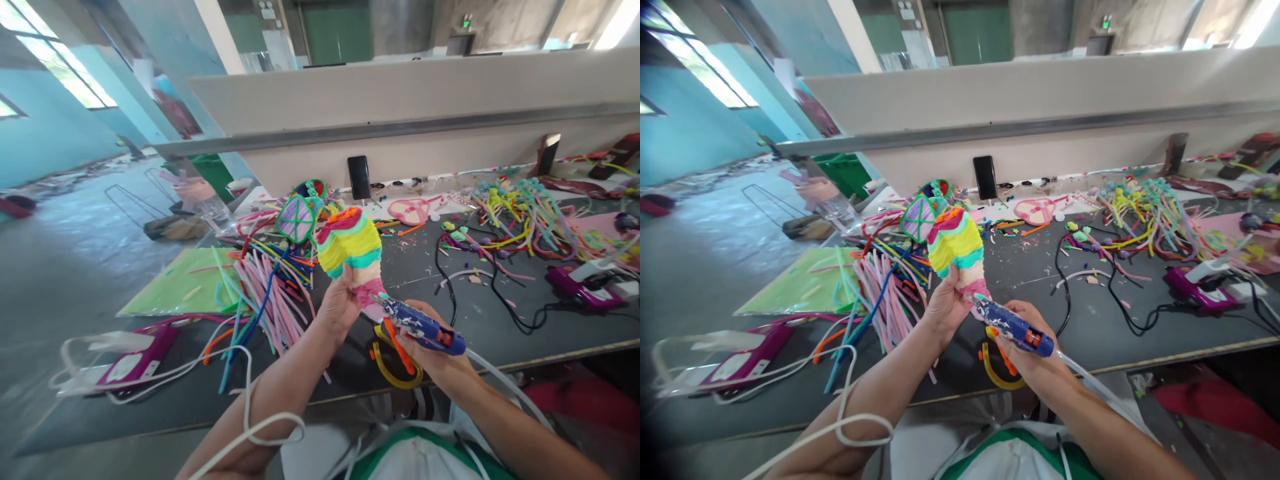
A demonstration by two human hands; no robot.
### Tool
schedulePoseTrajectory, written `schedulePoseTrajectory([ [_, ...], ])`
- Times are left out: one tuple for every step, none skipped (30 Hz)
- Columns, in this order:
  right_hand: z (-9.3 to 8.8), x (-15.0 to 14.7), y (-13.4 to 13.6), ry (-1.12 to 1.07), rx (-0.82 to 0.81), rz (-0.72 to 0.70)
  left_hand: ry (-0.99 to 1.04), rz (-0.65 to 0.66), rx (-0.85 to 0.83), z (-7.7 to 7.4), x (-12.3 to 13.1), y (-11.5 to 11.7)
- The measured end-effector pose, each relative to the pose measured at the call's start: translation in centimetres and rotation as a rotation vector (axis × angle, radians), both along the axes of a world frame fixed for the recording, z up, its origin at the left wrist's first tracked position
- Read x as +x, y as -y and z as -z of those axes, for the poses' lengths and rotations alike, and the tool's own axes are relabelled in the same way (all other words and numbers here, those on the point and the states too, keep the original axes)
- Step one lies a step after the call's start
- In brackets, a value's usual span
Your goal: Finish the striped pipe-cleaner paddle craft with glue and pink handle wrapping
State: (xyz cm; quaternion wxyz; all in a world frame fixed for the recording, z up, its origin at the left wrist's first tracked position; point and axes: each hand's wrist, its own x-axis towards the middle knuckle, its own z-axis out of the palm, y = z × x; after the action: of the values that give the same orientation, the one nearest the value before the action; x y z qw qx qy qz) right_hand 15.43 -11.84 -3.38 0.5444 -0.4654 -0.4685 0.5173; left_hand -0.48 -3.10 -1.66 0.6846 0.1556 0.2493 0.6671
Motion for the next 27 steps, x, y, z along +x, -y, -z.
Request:
schedulePoseTrajectory([
  [0.1, 0.2, 0.1, -0.027, -0.045, -0.04, 0.002, 0.014, 0.004, 0.0, 0.1, 0.1],
  [0.0, 0.4, 0.1, -0.062, -0.085, -0.063, 0.001, 0.035, 0.008, 0.0, 0.1, 0.1],
  [-0.1, 0.8, 0.1, -0.108, -0.112, -0.073, -0.001, 0.058, 0.015, 0.0, 0.1, 0.2],
  [-0.3, 1.2, -0.1, -0.166, -0.119, -0.057, -0.007, 0.078, 0.024, 0.1, 0.1, 0.2],
  [-0.6, 1.6, -0.5, -0.23, -0.106, -0.015, -0.015, 0.096, 0.033, 0.2, 0.1, 0.3],
  [-1.0, 2.1, -1.1, -0.29, -0.076, 0.035, -0.024, 0.114, 0.044, 0.3, 0.1, 0.3],
  [-1.4, 2.5, -1.8, -0.343, -0.039, 0.078, -0.033, 0.131, 0.057, 0.4, 0.0, 0.3],
  [-1.8, 3.0, -2.7, -0.376, -0.007, 0.108, -0.043, 0.149, 0.073, 0.5, 0.0, 0.3],
  [-2.3, 3.5, -3.6, -0.399, 0.02, 0.122, -0.055, 0.17, 0.087, 0.7, 0.0, 0.2],
  [-2.7, 4.0, -4.7, -0.42, 0.035, 0.124, -0.07, 0.192, 0.1, 0.8, 0.0, 0.2],
  [-3.1, 4.4, -5.7, -0.449, 0.047, 0.125, -0.087, 0.212, 0.113, 0.9, 0.1, 0.1],
  [-3.4, 4.7, -6.6, -0.48, 0.056, 0.123, -0.105, 0.224, 0.123, 0.9, 0.3, 0.0],
  [-3.6, 5.0, -7.5, -0.509, 0.05, 0.116, -0.123, 0.232, 0.13, 0.9, 0.5, 0.0],
  [-3.7, 5.2, -8.3, -0.536, 0.038, 0.104, -0.139, 0.234, 0.135, 0.8, 0.7, -0.1],
  [-3.6, 5.3, -9.1, -0.559, 0.031, 0.102, -0.153, 0.232, 0.136, 0.7, 0.9, -0.2],
  [-3.5, 5.3, -9.7, -0.573, 0.021, 0.091, -0.165, 0.228, 0.132, 0.6, 1.1, -0.3],
  [-3.2, 5.3, -10.3, -0.588, 0.006, 0.07, -0.173, 0.219, 0.125, 0.4, 1.2, -0.5],
  [-2.8, 5.2, -10.8, -0.603, -0.013, 0.047, -0.179, 0.204, 0.114, 0.3, 1.4, -0.6],
  [-2.4, 5.1, -11.2, -0.621, -0.037, 0.018, -0.177, 0.2, 0.112, 0.2, 1.6, -0.8],
  [-1.9, 4.9, -11.6, -0.644, -0.071, -0.016, -0.178, 0.193, 0.112, 0.2, 1.7, -1.0],
  [-1.4, 4.8, -11.8, -0.667, -0.109, -0.046, -0.18, 0.179, 0.111, 0.2, 1.9, -1.2],
  [-1.0, 4.6, -11.9, -0.686, -0.151, -0.078, -0.183, 0.154, 0.11, 0.4, 2.1, -1.3],
  [-0.5, 4.5, -12.0, -0.699, -0.192, -0.108, -0.185, 0.126, 0.108, 0.6, 2.3, -1.4],
  [-0.1, 4.4, -11.9, -0.704, -0.227, -0.129, -0.186, 0.098, 0.106, 0.8, 2.5, -1.5],
  [0.2, 4.4, -11.8, -0.703, -0.253, -0.141, -0.184, 0.074, 0.105, 1.1, 2.8, -1.5],
  [0.6, 4.4, -11.7, -0.696, -0.27, -0.146, -0.18, 0.063, 0.104, 1.4, 3.1, -1.5],
  [0.9, 4.4, -11.6, -0.687, -0.277, -0.145, -0.176, 0.062, 0.102, 1.6, 3.3, -1.5],
])
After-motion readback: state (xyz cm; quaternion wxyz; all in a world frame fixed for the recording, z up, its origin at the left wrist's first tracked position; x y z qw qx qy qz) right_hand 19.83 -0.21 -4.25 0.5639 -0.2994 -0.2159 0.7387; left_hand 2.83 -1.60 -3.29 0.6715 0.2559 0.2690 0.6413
